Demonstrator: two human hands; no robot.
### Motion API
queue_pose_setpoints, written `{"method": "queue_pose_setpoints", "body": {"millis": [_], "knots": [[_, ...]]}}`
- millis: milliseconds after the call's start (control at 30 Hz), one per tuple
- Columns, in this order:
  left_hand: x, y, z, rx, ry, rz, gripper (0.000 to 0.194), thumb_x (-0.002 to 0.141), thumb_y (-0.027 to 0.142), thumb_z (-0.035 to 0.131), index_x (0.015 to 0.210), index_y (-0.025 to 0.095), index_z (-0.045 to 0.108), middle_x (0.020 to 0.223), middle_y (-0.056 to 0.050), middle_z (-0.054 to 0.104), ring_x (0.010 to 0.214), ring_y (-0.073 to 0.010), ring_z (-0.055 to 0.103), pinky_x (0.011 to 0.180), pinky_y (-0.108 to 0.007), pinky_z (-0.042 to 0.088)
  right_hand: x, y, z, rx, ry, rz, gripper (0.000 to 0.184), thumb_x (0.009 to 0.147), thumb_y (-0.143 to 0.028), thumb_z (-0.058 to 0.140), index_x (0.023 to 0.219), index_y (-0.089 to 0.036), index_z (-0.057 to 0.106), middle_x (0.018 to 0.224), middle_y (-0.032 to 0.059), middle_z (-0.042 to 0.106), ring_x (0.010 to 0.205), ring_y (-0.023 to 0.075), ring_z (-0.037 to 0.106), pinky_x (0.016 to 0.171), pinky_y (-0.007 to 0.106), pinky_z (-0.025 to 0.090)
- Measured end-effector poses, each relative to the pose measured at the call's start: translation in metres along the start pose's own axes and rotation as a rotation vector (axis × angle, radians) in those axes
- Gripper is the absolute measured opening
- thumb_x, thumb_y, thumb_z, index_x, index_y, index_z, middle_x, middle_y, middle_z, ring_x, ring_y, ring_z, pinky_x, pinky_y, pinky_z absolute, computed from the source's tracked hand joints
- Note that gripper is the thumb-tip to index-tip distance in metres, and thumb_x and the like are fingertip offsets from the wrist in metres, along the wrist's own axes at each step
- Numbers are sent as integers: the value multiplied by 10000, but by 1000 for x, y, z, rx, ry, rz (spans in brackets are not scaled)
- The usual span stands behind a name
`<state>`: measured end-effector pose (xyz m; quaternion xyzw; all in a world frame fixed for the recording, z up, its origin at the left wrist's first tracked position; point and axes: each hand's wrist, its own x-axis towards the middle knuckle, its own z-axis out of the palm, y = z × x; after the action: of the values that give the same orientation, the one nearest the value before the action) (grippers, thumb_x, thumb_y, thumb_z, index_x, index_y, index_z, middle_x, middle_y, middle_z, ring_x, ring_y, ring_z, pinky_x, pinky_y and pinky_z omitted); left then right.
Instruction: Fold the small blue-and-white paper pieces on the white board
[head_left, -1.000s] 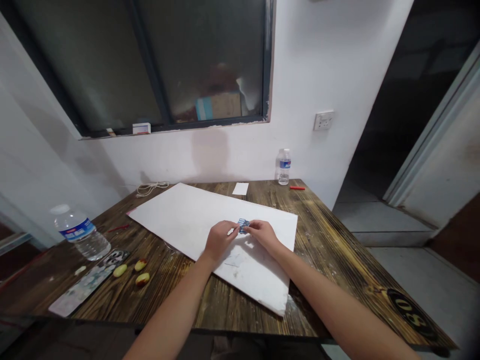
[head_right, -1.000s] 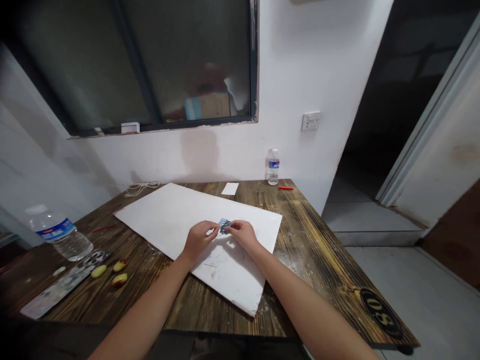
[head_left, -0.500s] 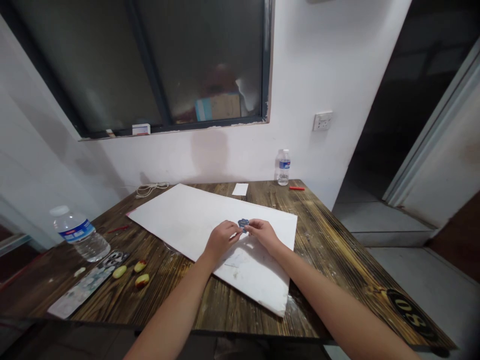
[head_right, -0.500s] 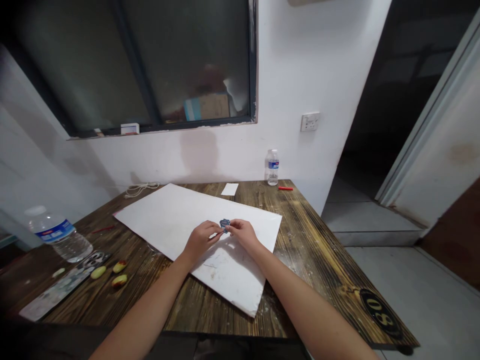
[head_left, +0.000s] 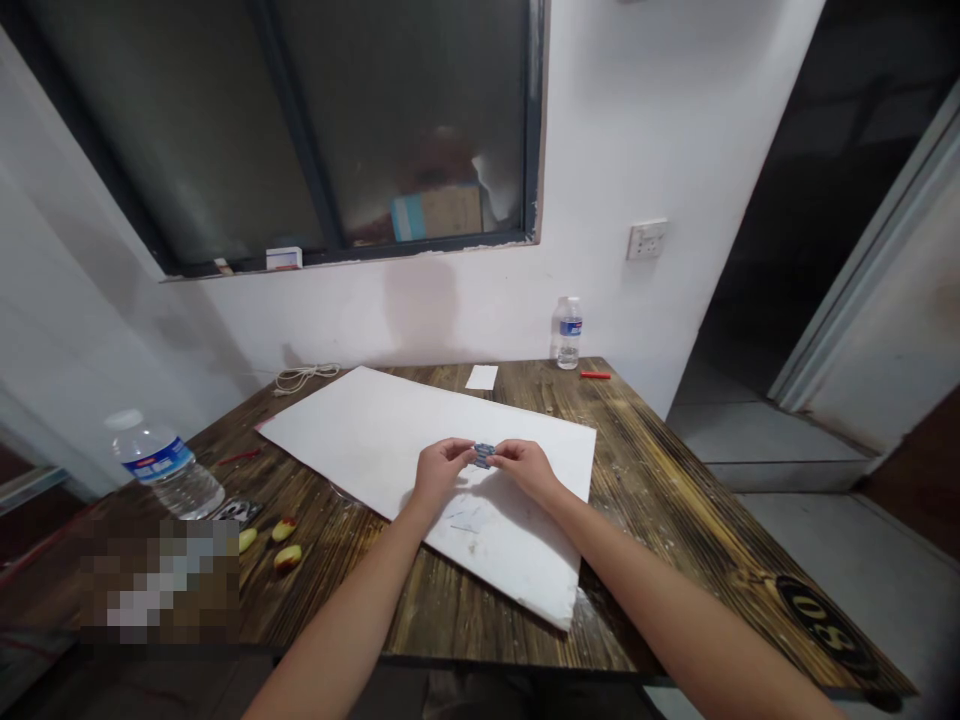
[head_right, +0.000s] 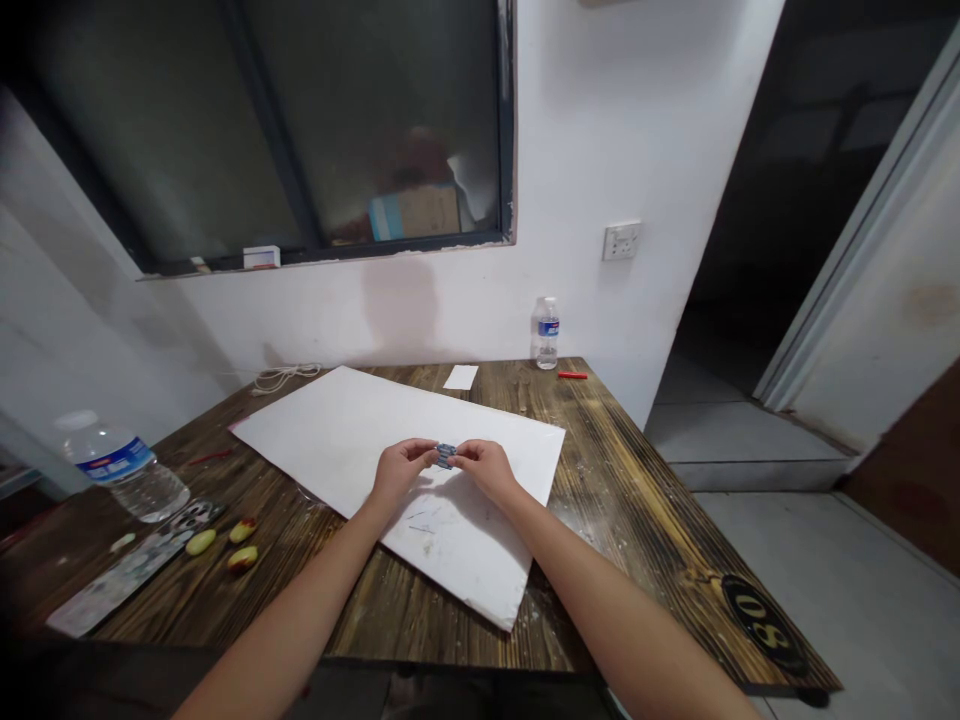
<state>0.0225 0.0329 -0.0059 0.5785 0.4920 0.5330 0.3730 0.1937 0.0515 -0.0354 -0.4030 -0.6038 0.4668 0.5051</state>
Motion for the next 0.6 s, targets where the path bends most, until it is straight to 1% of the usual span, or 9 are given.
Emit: {"method": "queue_pose_setpoints", "body": {"millis": [67, 133, 267, 433, 500, 533, 600], "knots": [[0, 1, 0, 4, -31, -3, 180, 612, 296, 770, 706, 146, 739, 669, -57, 723, 619, -176, 647, 612, -284, 517, -1, -1, 0, -18, 3, 1, 317, 599, -473, 731, 632, -164, 668, 556, -14, 604, 533, 116, 489, 544, 244, 360], [0, 1, -1, 6, -83, 3, 171, 611, 299, 770, 679, 146, 741, 661, -63, 724, 623, -186, 650, 614, -289, 517, -1, -2, -1, -44, 0, -2, 309, 602, -470, 729, 612, -166, 669, 539, -18, 594, 523, 114, 480, 535, 241, 349], [0, 0, -4, 16, -177, 29, 152, 626, 292, 763, 689, 154, 750, 727, -78, 743, 685, -210, 676, 668, -309, 526, -3, -2, -3, -141, -30, -31, 253, 631, -432, 722, 594, -184, 691, 548, -8, 618, 547, 132, 506, 550, 249, 363], [0, -3, -8, 79, -268, 66, 174, 658, 337, 747, 729, 178, 759, 797, -78, 750, 790, -235, 691, 721, -321, 528, -7, -2, -2, -249, -61, -127, 244, 610, -423, 765, 554, -200, 683, 576, -2, 633, 606, 155, 546, 594, 263, 394], [0, -4, -8, 65, -270, 55, 193, 646, 345, 759, 740, 177, 758, 790, -73, 748, 758, -223, 686, 689, -309, 526, -8, -3, -1, -281, -48, -154, 262, 628, -432, 762, 544, -200, 673, 582, -3, 629, 608, 153, 543, 599, 265, 396], [1, -5, -7, 46, -253, 44, 207, 633, 347, 770, 742, 172, 756, 773, -71, 745, 721, -212, 679, 664, -303, 523, -9, -4, -1, -287, -44, -159, 263, 652, -434, 751, 553, -201, 678, 590, 0, 635, 615, 155, 547, 608, 269, 401], [3, -6, -7, -1, -175, 28, 241, 615, 355, 784, 747, 156, 748, 731, -69, 736, 643, -183, 655, 615, -289, 514, -9, -7, -1, -292, -48, -160, 240, 707, -420, 722, 601, -206, 704, 625, 11, 662, 643, 164, 568, 641, 282, 417]]}}
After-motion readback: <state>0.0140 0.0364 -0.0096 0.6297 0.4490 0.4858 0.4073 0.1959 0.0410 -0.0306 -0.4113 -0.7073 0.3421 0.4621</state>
